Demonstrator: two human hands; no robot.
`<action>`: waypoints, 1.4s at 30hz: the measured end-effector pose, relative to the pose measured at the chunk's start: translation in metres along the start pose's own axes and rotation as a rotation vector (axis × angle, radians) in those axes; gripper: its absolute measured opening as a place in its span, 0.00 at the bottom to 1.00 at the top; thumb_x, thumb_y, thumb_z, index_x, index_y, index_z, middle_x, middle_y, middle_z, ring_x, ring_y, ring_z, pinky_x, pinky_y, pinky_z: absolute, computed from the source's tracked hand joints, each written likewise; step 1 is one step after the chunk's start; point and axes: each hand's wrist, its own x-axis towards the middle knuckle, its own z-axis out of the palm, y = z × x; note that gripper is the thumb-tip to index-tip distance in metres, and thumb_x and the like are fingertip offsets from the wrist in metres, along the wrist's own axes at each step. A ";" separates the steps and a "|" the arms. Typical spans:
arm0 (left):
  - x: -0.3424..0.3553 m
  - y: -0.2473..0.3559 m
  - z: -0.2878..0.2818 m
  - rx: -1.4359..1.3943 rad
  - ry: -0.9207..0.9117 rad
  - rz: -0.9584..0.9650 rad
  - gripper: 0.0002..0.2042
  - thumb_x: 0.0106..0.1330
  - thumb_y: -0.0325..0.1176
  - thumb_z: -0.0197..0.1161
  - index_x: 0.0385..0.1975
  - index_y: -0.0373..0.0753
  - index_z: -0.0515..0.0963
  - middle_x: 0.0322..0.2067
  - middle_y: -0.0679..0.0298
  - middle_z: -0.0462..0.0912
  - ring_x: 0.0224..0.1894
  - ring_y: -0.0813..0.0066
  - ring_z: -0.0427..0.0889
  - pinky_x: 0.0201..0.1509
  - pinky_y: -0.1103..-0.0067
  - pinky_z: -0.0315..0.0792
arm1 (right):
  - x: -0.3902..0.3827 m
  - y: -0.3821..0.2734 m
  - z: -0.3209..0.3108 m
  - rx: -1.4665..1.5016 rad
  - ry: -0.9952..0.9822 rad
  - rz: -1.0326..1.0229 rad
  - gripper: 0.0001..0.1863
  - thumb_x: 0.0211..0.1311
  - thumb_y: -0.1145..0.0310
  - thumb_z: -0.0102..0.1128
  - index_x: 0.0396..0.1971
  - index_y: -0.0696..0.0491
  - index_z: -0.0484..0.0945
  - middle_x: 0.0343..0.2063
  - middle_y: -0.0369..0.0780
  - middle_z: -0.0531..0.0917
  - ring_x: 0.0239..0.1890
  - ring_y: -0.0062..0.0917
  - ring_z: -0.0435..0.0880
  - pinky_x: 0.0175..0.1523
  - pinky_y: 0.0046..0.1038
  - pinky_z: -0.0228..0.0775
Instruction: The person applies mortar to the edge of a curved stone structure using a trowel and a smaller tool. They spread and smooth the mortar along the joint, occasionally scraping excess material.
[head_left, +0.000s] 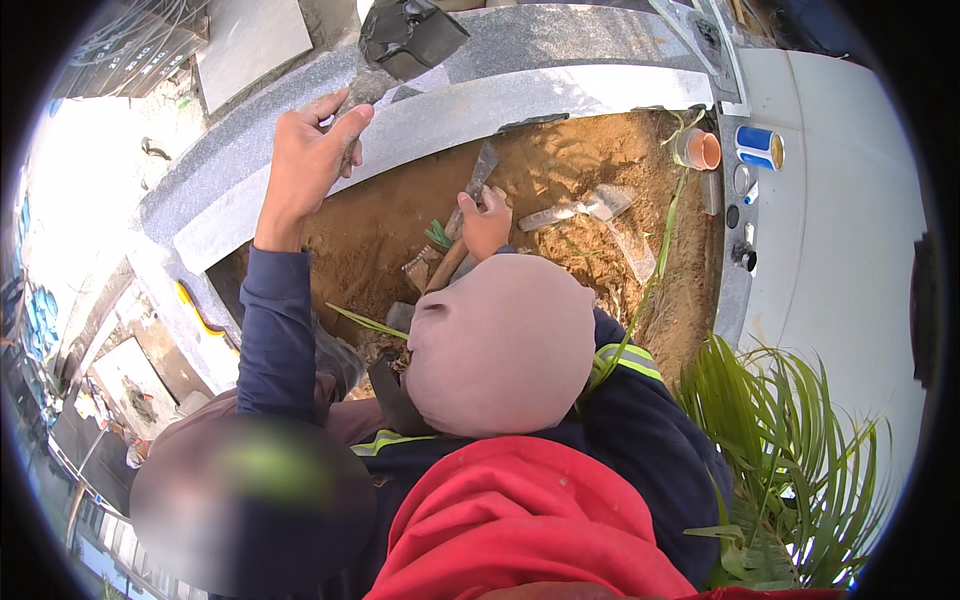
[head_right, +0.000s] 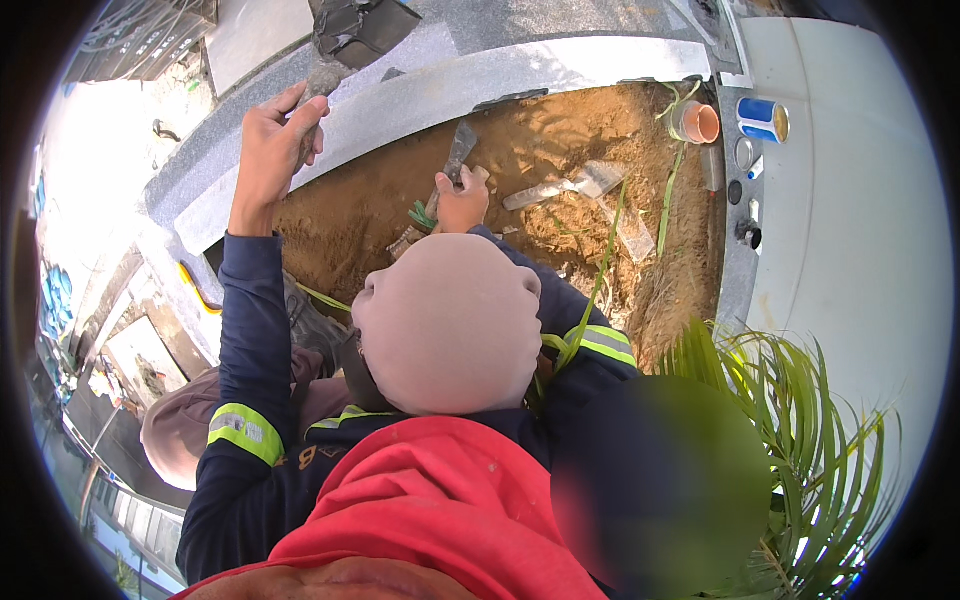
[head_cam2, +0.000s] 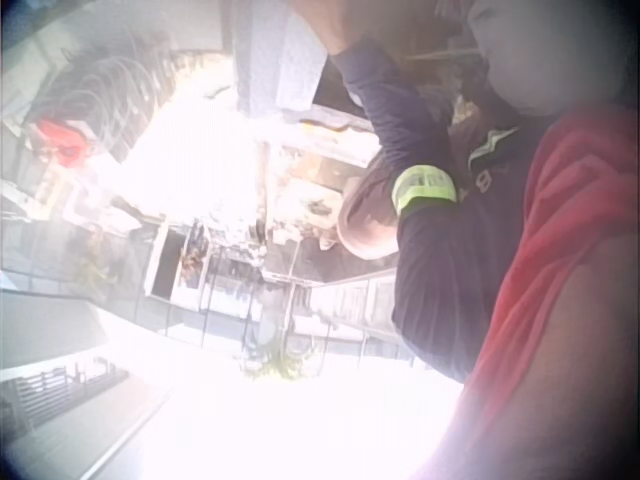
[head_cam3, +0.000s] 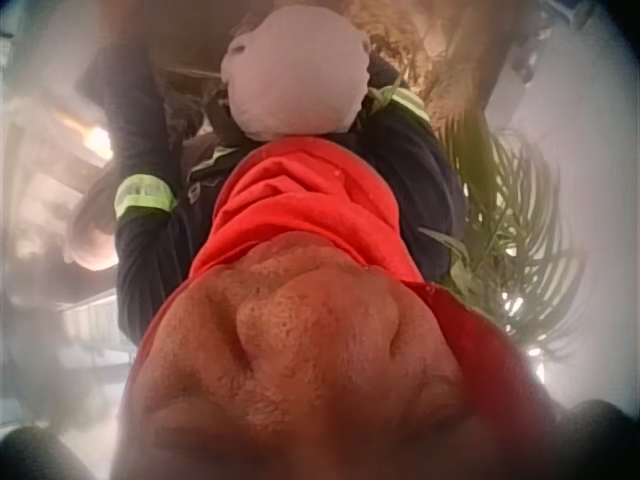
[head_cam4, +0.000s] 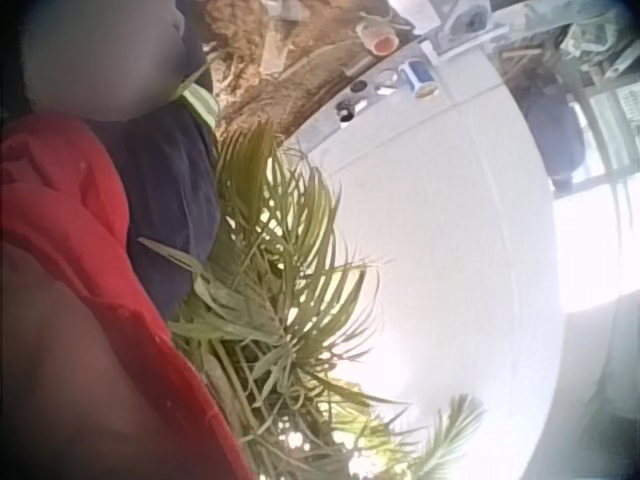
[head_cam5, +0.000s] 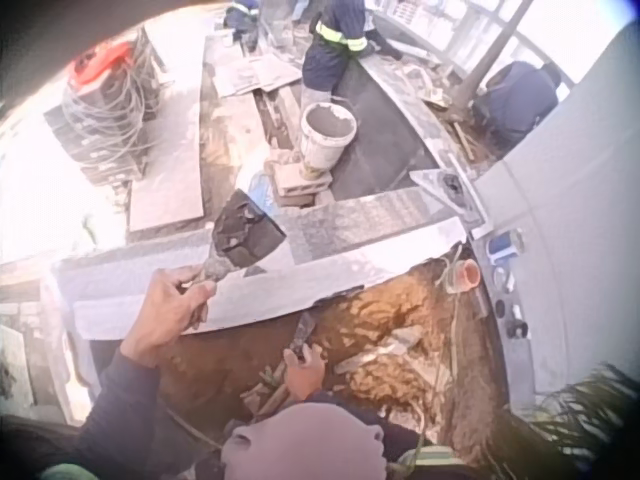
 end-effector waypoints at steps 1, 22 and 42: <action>0.000 0.000 -0.001 -0.005 0.007 0.014 0.32 0.65 0.41 0.68 0.60 0.19 0.70 0.15 0.66 0.75 0.15 0.85 0.70 0.19 0.84 0.63 | -0.005 -0.002 -0.004 -0.121 0.027 -0.071 0.23 0.63 0.66 0.66 0.53 0.67 0.77 0.42 0.46 0.82 0.40 0.27 0.82 0.48 0.28 0.74; -0.008 0.008 -0.011 0.273 0.065 0.267 0.30 0.64 0.41 0.67 0.54 0.17 0.74 0.30 0.58 0.82 0.23 0.83 0.76 0.28 0.81 0.71 | 0.095 -0.250 -0.144 -0.319 -0.123 -1.146 0.17 0.65 0.68 0.63 0.51 0.59 0.80 0.40 0.46 0.82 0.40 0.42 0.82 0.44 0.35 0.74; 0.001 -0.001 -0.040 0.047 0.203 0.216 0.33 0.62 0.45 0.69 0.57 0.20 0.73 0.14 0.64 0.79 0.17 0.86 0.74 0.21 0.86 0.68 | 0.035 -0.077 -0.084 0.407 -0.857 -0.035 0.25 0.70 0.69 0.59 0.62 0.66 0.68 0.52 0.43 0.79 0.56 0.27 0.80 0.60 0.27 0.71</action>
